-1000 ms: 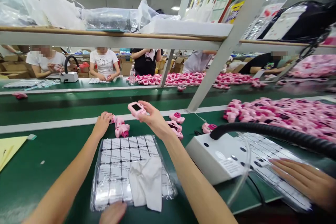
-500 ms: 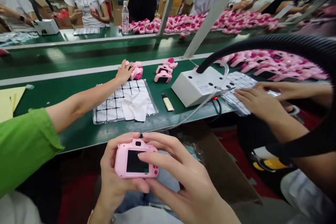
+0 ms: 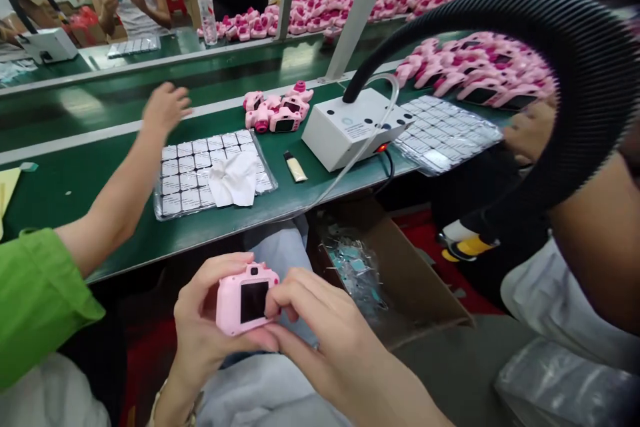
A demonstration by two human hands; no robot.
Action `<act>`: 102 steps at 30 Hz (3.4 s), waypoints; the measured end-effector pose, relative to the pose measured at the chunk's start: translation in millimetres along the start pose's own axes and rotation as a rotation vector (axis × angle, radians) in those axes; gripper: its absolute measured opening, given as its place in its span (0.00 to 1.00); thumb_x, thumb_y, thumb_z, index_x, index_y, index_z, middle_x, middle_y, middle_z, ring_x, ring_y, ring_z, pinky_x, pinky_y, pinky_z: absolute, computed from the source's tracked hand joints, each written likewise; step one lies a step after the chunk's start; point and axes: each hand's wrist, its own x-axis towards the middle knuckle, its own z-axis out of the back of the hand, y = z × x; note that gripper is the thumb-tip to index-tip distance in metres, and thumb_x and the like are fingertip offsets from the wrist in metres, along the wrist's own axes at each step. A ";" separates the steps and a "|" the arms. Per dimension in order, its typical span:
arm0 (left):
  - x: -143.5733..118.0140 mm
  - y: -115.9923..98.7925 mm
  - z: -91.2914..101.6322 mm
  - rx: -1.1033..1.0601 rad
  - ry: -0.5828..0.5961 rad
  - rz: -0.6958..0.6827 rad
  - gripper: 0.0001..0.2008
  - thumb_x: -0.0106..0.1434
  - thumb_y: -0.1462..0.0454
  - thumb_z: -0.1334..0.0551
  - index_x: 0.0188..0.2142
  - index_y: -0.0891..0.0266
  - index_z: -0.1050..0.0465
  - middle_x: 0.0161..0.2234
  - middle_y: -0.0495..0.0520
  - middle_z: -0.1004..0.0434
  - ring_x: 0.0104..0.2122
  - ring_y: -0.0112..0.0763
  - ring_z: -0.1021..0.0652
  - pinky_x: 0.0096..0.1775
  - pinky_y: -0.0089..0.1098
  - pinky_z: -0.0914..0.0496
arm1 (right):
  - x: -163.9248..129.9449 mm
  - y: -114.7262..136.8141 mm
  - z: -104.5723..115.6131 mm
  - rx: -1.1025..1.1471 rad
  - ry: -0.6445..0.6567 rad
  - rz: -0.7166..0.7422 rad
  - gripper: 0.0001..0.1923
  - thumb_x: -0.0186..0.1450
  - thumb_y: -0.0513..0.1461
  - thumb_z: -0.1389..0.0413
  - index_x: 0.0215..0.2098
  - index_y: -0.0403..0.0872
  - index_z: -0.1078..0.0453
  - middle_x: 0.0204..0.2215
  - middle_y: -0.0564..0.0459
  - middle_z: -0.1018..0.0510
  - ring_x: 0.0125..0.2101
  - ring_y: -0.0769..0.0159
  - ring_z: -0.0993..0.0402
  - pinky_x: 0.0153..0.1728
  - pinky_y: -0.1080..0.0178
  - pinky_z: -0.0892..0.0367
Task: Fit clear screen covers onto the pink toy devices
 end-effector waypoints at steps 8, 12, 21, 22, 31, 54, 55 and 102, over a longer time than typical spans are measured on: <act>-38.7 28.7 17.4 0.033 0.206 0.302 0.36 0.44 0.40 0.16 0.49 0.52 0.11 0.41 0.54 0.12 0.36 0.36 0.14 0.38 0.27 0.19 | -28.0 -27.3 -14.0 -0.137 0.506 0.033 0.11 0.76 0.31 0.43 0.36 0.49 0.36 0.30 0.59 0.28 0.28 0.68 0.36 0.29 0.61 0.46; -70.0 42.4 19.0 -0.063 0.207 0.481 0.39 0.38 0.37 0.16 0.47 0.53 0.11 0.38 0.54 0.13 0.35 0.37 0.16 0.38 0.29 0.22 | -42.9 -36.7 -31.4 0.185 0.554 -0.153 0.16 0.71 0.30 0.40 0.32 0.49 0.41 0.28 0.63 0.34 0.28 0.73 0.38 0.34 0.65 0.43; -87.5 50.5 16.3 -0.105 0.267 0.683 0.45 0.35 0.32 0.18 0.46 0.58 0.12 0.39 0.56 0.15 0.37 0.40 0.18 0.41 0.33 0.23 | -79.0 -56.3 -78.3 0.505 0.150 -0.172 0.16 0.54 0.29 0.39 0.24 0.49 0.43 0.20 0.67 0.45 0.20 0.77 0.51 0.27 0.66 0.46; -85.2 50.1 15.8 -0.096 0.253 0.669 0.45 0.35 0.33 0.18 0.46 0.58 0.12 0.39 0.56 0.15 0.37 0.40 0.17 0.40 0.33 0.23 | -78.5 -55.0 -77.4 0.477 0.123 -0.170 0.15 0.56 0.29 0.39 0.25 0.49 0.41 0.20 0.67 0.43 0.20 0.76 0.48 0.27 0.67 0.45; -61.9 36.2 15.7 0.118 0.074 0.334 0.37 0.44 0.38 0.17 0.46 0.58 0.13 0.41 0.58 0.13 0.37 0.41 0.15 0.39 0.34 0.20 | -77.1 -34.7 -71.7 0.159 -0.174 -0.092 0.04 0.78 0.35 0.39 0.49 0.48 0.25 0.31 0.56 0.18 0.27 0.68 0.22 0.32 0.66 0.28; -82.8 39.3 35.2 0.203 0.184 0.351 0.37 0.50 0.36 0.21 0.50 0.58 0.14 0.44 0.60 0.12 0.41 0.45 0.14 0.45 0.39 0.19 | -56.7 -35.2 -58.3 0.190 0.465 -0.275 0.09 0.78 0.36 0.42 0.38 0.50 0.35 0.29 0.61 0.27 0.27 0.70 0.34 0.31 0.65 0.38; -84.3 39.6 36.7 0.213 0.195 0.381 0.37 0.50 0.36 0.20 0.49 0.58 0.14 0.43 0.60 0.12 0.40 0.45 0.14 0.45 0.39 0.19 | -56.8 -35.8 -58.8 0.099 0.478 -0.193 0.09 0.78 0.36 0.45 0.38 0.50 0.36 0.29 0.60 0.27 0.28 0.68 0.33 0.31 0.64 0.40; 32.3 60.9 156.2 0.704 -0.455 0.018 0.19 0.64 0.65 0.24 0.47 0.56 0.32 0.60 0.65 0.18 0.66 0.55 0.19 0.60 0.50 0.16 | 138.6 -110.5 -15.1 -0.651 -0.311 0.143 0.08 0.73 0.42 0.36 0.48 0.48 0.21 0.44 0.43 0.14 0.40 0.50 0.19 0.41 0.54 0.25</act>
